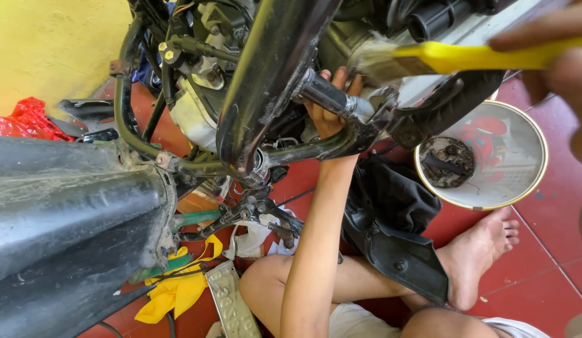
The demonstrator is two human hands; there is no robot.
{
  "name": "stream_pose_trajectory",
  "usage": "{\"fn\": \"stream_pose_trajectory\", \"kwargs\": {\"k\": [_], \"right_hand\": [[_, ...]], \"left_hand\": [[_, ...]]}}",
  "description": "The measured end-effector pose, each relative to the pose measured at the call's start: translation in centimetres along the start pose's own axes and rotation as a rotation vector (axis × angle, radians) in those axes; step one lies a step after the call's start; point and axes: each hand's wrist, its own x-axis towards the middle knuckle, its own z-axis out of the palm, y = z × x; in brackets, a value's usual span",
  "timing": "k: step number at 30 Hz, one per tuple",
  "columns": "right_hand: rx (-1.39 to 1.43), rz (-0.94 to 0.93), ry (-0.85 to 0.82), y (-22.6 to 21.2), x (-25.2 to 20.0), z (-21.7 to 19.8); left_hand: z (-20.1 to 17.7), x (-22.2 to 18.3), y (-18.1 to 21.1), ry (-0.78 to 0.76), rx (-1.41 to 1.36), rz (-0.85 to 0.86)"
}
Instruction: Cleaning the engine components of a motorcycle using a yellow brush.
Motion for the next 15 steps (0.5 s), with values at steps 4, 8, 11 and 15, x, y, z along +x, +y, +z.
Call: {"fn": "stream_pose_trajectory", "kwargs": {"k": [4, 8, 11, 15], "right_hand": [[0.103, -0.298, -0.111, 1.2, 5.2, 1.1], [-0.055, -0.400, -0.092, -0.5, 5.3, 0.3], [-0.079, -0.499, -0.090, -1.8, 5.7, 0.7], [-0.263, -0.645, -0.098, -2.7, 6.9, 1.3]], "left_hand": [[-0.5, -0.1, 0.2, -0.003, -0.062, -0.006], [-0.3, 0.1, 0.4, 0.037, -0.100, -0.011], [-0.6, 0.5, 0.5, 0.035, -0.080, -0.024], [-1.1, 0.9, 0.7, -0.001, -0.093, -0.046]]}}
